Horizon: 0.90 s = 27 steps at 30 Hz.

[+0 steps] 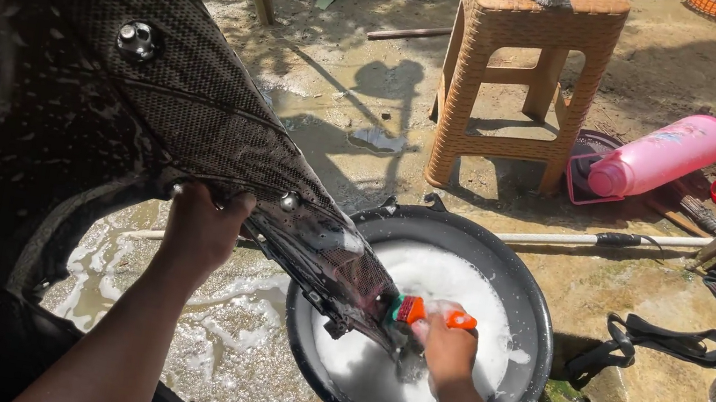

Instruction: The person is cleaning a black textured plastic part of a motorcycle using a brush and soapy water.

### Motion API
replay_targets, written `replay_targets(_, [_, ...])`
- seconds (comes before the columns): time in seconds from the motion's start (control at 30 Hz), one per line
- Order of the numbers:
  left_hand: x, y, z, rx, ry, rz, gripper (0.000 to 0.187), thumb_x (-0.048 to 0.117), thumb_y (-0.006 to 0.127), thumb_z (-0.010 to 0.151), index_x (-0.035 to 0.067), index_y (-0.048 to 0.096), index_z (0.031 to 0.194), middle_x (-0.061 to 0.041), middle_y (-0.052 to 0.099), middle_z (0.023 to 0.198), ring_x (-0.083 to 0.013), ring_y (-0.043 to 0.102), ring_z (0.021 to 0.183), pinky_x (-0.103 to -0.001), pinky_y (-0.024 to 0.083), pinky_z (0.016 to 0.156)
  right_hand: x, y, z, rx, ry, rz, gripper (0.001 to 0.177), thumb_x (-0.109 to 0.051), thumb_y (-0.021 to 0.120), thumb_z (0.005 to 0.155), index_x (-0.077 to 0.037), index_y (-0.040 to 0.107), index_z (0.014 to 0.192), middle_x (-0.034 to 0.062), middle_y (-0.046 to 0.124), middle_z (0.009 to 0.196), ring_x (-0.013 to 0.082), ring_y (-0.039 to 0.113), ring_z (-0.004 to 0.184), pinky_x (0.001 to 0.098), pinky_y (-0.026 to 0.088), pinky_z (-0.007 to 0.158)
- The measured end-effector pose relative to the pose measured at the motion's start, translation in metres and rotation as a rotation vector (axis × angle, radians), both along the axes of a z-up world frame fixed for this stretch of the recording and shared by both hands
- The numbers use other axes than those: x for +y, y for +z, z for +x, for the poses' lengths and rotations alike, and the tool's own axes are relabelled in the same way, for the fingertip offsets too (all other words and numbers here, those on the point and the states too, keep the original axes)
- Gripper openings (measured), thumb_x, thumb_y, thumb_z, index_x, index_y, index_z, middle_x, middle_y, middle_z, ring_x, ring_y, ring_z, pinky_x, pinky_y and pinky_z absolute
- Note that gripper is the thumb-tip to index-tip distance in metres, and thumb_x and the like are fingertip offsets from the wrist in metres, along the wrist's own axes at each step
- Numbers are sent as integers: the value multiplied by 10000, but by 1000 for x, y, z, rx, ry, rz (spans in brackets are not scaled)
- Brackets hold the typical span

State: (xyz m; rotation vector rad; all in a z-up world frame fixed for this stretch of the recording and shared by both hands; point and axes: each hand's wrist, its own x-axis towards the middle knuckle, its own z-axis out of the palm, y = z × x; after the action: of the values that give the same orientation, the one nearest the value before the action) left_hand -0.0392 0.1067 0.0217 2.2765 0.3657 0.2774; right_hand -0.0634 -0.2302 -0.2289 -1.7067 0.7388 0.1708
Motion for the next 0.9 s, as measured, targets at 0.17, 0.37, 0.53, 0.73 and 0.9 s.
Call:
replay_targets(0.17, [-4, -11, 2, -25, -29, -39, 343, 274, 701, 940, -62, 640, 972, -183, 717, 873, -265, 712, 741, -419, 576, 691, -1, 50, -3, -297, -219, 583, 235, -182, 655, 913, -31, 676, 1092, 104, 723, 1003, 220, 730, 887, 318, 638, 748])
replay_targets(0.37, [-19, -11, 8, -26, -35, -13, 322, 282, 704, 943, -24, 609, 909, -177, 693, 805, -262, 685, 651, -423, 573, 612, -34, 33, -22, 81, -18, -346, 249, -188, 677, 977, 38, 714, 1076, 189, 756, 1037, 252, 706, 938, 324, 520, 818])
replay_targets(0.53, [-30, -8, 7, -64, -64, -67, 290, 244, 700, 925, -13, 625, 814, -151, 687, 715, -238, 671, 590, -407, 553, 586, -44, 11, 7, -79, -219, 211, 264, -141, 586, 1007, 59, 625, 1176, 201, 698, 1116, 285, 724, 941, 404, 598, 867])
replay_targets(0.73, [-36, -9, 9, -45, -117, -151, 292, 231, 679, 923, -13, 639, 769, -140, 690, 641, -220, 668, 514, -395, 542, 523, 2, 123, 28, -639, 4, 635, 222, -115, 587, 1001, 34, 588, 1165, 128, 653, 1117, 237, 715, 1007, 397, 652, 882])
replay_targets(0.9, [-36, -8, 4, -28, -118, -182, 318, 252, 667, 932, -47, 618, 836, -149, 698, 694, -212, 695, 520, -385, 577, 500, 18, 142, 31, -696, 161, 453, 173, -98, 605, 974, 3, 629, 1113, 114, 683, 1098, 236, 720, 1015, 410, 661, 869])
